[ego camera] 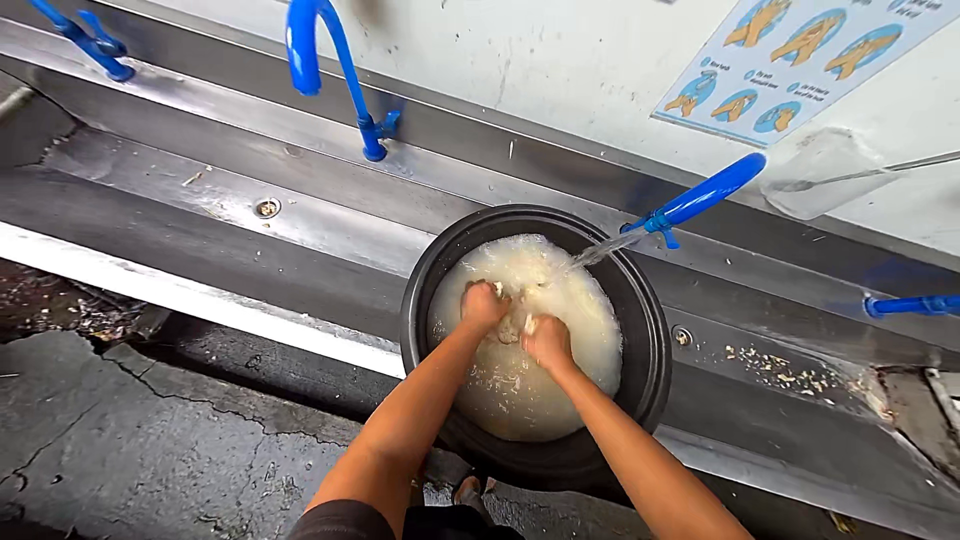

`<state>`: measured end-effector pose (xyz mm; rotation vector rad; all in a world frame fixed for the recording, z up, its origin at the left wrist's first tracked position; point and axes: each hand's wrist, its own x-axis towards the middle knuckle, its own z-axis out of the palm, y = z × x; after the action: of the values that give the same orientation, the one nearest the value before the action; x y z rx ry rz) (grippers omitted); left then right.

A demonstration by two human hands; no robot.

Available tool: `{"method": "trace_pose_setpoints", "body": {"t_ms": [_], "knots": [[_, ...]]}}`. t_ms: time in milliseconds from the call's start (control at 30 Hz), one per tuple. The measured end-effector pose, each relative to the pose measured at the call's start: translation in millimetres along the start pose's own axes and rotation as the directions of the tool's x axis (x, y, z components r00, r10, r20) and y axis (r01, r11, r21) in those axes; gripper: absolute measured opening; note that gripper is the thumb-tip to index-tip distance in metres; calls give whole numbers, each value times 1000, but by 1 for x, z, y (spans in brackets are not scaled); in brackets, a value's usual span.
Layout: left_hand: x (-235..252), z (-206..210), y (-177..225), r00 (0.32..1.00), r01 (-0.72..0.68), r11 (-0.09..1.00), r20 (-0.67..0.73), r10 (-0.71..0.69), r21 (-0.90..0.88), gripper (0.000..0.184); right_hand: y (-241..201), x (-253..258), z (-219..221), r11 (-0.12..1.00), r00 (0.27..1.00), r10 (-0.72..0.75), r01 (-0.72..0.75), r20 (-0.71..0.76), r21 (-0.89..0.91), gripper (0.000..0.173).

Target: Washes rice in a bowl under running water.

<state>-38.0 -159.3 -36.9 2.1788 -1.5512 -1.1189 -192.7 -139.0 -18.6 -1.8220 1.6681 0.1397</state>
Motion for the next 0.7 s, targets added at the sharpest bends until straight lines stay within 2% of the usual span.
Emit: {"method": "trace_pose_setpoints", "body": {"t_ms": [100, 200, 267, 333, 367, 400, 433, 533, 633, 700], "knots": [[6, 7, -23, 994, -31, 969, 111, 4, 245, 70, 10, -36, 32, 970, 958, -182, 211, 221, -117, 59], [0, 9, -17, 960, -32, 941, 273, -65, 336, 73, 3, -42, 56, 934, 860, -180, 302, 477, -191, 68], [-8, 2, -11, 935, -48, 923, 342, -93, 382, 69, -2, -26, 64, 906, 829, -161, 339, 536, -253, 60], [-16, -6, -13, 931, -52, 917, 351, -98, 395, 69, -6, -3, 63, 892, 777, -101, 347, 621, -288, 45], [-19, -10, -17, 933, -45, 919, 346, -101, 391, 73, -6, 7, 60, 892, 741, -72, 347, 667, -289, 46], [-22, -12, -22, 934, -29, 919, 338, -115, 394, 79, -5, 17, 57, 904, 733, -43, 318, 679, -286, 48], [-22, -13, -27, 932, -10, 916, 335, -136, 400, 85, -6, 25, 53, 925, 754, -10, 256, 656, -280, 50], [-16, -9, -30, 918, 30, 909, 347, -189, 417, 91, -5, 47, 36, 950, 857, 50, 118, 513, -289, 50], [-13, -8, -21, 900, 48, 900, 373, -227, 433, 66, 11, 71, 19, 965, 896, 104, 14, 433, -261, 49], [-12, -9, -18, 885, 162, 903, 348, -311, 397, 52, 26, 80, 5, 953, 897, 127, 8, 424, -303, 49]]}}
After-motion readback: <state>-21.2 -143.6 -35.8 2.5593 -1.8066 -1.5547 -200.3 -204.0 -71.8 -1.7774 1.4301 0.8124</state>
